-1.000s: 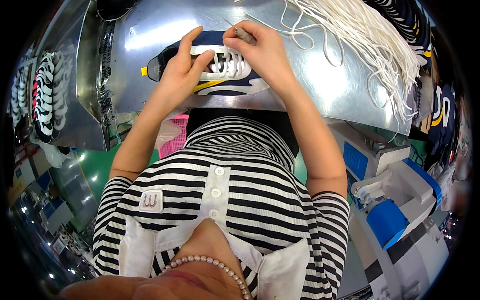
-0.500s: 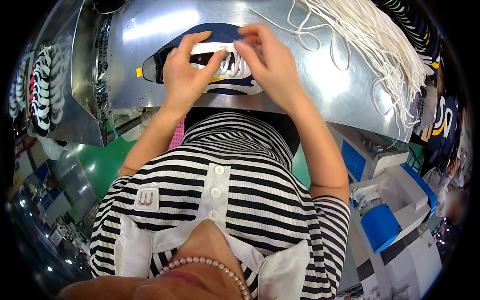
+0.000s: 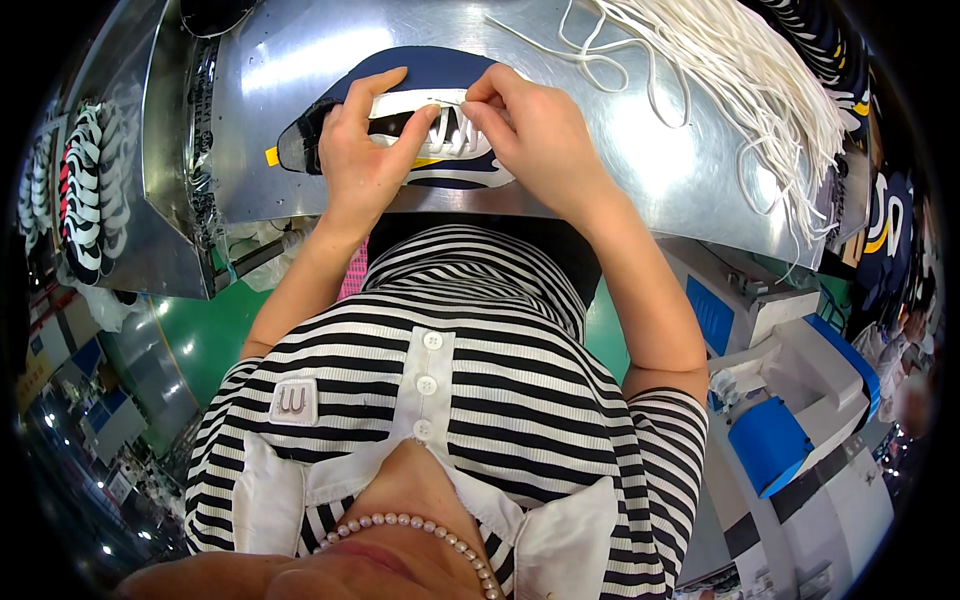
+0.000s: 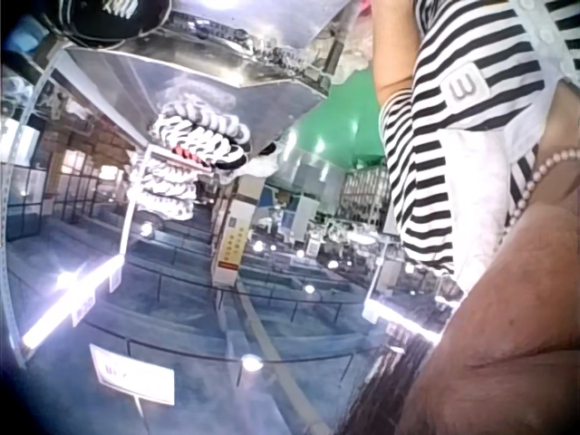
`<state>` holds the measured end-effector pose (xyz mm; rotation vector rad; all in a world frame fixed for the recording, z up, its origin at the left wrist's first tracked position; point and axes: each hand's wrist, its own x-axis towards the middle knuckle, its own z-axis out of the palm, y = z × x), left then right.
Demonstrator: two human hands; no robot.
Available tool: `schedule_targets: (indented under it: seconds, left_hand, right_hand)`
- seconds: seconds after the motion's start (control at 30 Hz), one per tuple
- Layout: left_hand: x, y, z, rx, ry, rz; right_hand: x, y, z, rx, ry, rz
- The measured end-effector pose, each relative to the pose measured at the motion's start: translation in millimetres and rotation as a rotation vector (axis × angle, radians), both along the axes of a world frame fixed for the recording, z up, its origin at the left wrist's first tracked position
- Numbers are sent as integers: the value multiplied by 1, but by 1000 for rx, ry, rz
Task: The person threads white shoelaces through the eyelets of a blue and white sneaker, then repeats the process on a second shoe. The person handles the shoes and laces by hand on a metal workbench.
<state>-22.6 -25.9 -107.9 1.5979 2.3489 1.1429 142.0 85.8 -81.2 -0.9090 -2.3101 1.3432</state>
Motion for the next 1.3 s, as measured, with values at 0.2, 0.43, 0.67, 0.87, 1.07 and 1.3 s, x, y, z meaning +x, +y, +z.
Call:
schedule_targets:
  seconds: [0.2, 0.43, 0.67, 0.87, 1.07, 1.3]
  left_hand:
    - [2, -8, 0, 78, -144, -105]
    - [8, -15, 2, 69, -110, -201]
    - [14, -10, 4, 59, -60, -93]
    - [17, -9, 6, 75, -21, -66]
    - [18, -7, 4, 108, 38, -50]
    - [16, -7, -3, 160, 10, -74]
  right_hand:
    - [-5, -2, 3, 56, 30, 36]
    - [-24, -17, -6, 375, -142, 73]
    - [-7, -14, 12, 295, -138, 70]
    - [17, -24, 24, 320, -107, -19]
    - [19, -28, 14, 308, 32, -77]
    - [14, -25, 8, 296, 10, -59]
